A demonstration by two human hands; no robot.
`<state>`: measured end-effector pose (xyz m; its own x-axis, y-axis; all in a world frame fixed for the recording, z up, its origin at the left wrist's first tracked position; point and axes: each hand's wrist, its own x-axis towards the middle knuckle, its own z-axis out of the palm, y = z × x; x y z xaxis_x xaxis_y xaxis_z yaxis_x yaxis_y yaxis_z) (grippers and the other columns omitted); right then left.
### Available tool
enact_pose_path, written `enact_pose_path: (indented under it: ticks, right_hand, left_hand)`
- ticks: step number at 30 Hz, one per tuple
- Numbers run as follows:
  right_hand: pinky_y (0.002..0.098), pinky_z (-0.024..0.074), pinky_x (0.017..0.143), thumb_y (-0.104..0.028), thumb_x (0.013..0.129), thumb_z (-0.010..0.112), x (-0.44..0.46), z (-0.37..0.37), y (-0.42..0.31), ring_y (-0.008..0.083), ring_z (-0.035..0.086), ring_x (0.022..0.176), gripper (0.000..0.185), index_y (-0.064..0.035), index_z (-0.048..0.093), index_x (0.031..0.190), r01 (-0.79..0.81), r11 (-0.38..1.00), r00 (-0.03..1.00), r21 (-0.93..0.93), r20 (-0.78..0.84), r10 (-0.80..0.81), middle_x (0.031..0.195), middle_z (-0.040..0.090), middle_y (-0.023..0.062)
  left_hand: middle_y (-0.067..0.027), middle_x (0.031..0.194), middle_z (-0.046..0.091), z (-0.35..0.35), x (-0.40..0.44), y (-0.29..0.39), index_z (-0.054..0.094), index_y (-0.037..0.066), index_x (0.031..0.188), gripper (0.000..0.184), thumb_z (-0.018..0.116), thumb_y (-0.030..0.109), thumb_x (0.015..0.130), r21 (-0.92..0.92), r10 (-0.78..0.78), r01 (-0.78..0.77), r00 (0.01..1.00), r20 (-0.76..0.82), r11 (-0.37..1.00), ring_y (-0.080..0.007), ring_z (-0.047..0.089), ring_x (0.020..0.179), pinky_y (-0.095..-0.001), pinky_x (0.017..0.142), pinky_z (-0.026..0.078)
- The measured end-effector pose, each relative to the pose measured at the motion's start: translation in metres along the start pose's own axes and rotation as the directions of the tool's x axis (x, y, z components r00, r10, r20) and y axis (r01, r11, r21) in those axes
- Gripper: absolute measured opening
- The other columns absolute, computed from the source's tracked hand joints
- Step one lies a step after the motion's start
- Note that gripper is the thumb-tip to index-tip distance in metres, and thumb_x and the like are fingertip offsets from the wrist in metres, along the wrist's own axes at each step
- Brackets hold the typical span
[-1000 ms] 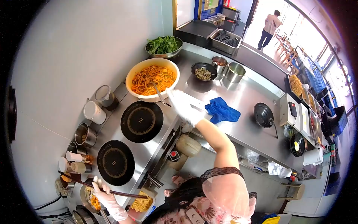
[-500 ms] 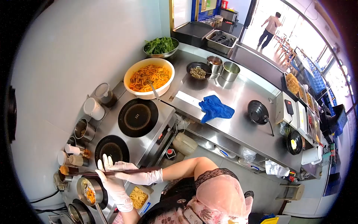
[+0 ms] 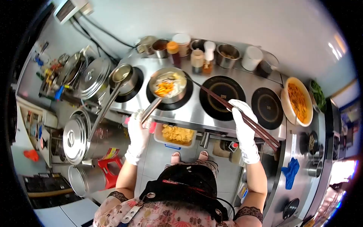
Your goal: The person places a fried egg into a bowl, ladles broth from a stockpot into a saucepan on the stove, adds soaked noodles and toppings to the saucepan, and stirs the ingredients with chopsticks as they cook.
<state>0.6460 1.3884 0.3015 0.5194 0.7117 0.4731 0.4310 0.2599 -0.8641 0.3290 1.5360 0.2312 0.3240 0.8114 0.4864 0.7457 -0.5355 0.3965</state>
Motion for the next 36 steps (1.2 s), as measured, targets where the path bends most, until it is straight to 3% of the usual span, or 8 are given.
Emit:
enact_pose_path:
  ticks: [2,4,8,17,27,31,34,36]
  right_hand:
    - [0.0293,0.0478,0.085,0.002,0.082,0.059,0.016,0.041,-0.006,0.0215,0.062,0.094,0.017,0.0026,0.066,0.098,0.087,0.991,0.986,-0.101,0.148,-0.072,0.101,0.066,0.0139]
    - [0.0303,0.0474,0.086,-0.002,0.083,0.061,0.026,0.085,-0.002,0.0222,0.062,0.093,0.014,0.0019,0.067,0.096,0.072,0.99,0.968,-0.12,0.247,-0.04,0.1,0.067,0.0128]
    - [0.0286,0.0503,0.078,-0.005,0.084,0.062,0.031,0.155,0.031,0.0197,0.064,0.085,0.012,0.0003,0.067,0.095,0.062,0.992,0.945,-0.106,0.326,-0.024,0.094,0.067,0.0111]
    - [0.0281,0.0492,0.081,-0.003,0.084,0.061,0.045,0.232,0.074,0.0195,0.063,0.087,0.013,0.0017,0.067,0.095,0.001,0.994,0.959,-0.106,0.283,0.03,0.094,0.067,0.0109]
    - [0.0306,0.0498,0.078,-0.009,0.085,0.062,0.057,0.172,0.058,0.0211,0.064,0.084,0.014,0.0007,0.067,0.093,-0.086,0.974,0.972,-0.209,0.196,0.128,0.091,0.068,0.0106]
    - [0.0323,0.0478,0.084,-0.008,0.085,0.061,0.057,0.149,0.046,0.0219,0.064,0.091,0.013,0.0007,0.067,0.092,-0.02,0.983,0.996,-0.185,0.084,0.036,0.092,0.069,0.0104]
    - [0.0329,0.0488,0.082,-0.009,0.085,0.062,0.056,0.151,0.067,0.0249,0.064,0.086,0.013,0.0002,0.067,0.092,0.018,0.954,0.993,-0.301,0.119,0.018,0.09,0.068,0.0115]
    - [0.0318,0.0492,0.079,-0.008,0.084,0.062,0.05,0.154,0.078,0.0246,0.065,0.085,0.012,0.0014,0.066,0.09,0.062,0.959,0.99,-0.276,0.141,-0.024,0.089,0.068,0.0114]
  left_hand:
    - [-0.0219,0.11,0.059,-0.019,0.009,-0.044,0.058,-0.005,0.115,0.056,0.075,0.025,0.071,0.236,-0.025,0.002,0.995,0.097,0.972,-0.0355,0.056,0.102,-0.0433,0.087,0.044]
    - [-0.0192,0.1,0.063,-0.018,0.005,-0.078,0.058,-0.003,0.116,0.06,0.076,0.029,0.069,0.214,-0.181,0.122,0.942,0.283,0.969,-0.0327,0.06,0.093,-0.0409,0.079,0.048]
    - [-0.0188,0.088,0.066,-0.001,-0.004,-0.111,0.052,-0.002,0.125,0.064,0.071,0.034,0.075,-0.024,-0.134,0.169,0.853,0.505,0.985,-0.032,0.065,0.079,-0.039,0.069,0.051]
    - [-0.0159,0.076,0.063,0.019,-0.017,-0.113,0.054,0.0,0.124,0.052,0.064,0.023,0.078,0.0,-0.122,0.134,0.905,0.408,0.991,-0.0315,0.065,0.065,-0.0396,0.061,0.053]
    - [-0.0169,0.081,0.065,0.015,-0.013,-0.109,0.055,0.003,0.124,0.05,0.064,0.023,0.078,-0.005,-0.206,0.233,0.869,0.449,0.972,-0.0331,0.065,0.069,-0.0405,0.065,0.052]
    - [-0.0195,0.086,0.066,0.008,-0.01,-0.106,0.055,0.003,0.124,0.053,0.066,0.031,0.08,-0.047,-0.211,0.258,0.87,0.445,0.965,-0.0351,0.065,0.077,-0.0408,0.069,0.052]
    - [-0.0192,0.093,0.065,0.015,-0.017,-0.117,0.057,0.0,0.117,0.039,0.057,0.031,0.092,-0.483,-0.331,0.374,0.927,0.174,0.792,-0.0263,0.063,0.083,-0.035,0.077,0.048]
    - [-0.0062,0.079,0.059,0.002,-0.025,-0.112,0.059,0.0,0.097,0.03,0.054,0.029,0.095,-0.705,-0.715,0.574,0.686,0.136,0.417,-0.0139,0.055,0.072,-0.0271,0.066,0.045]
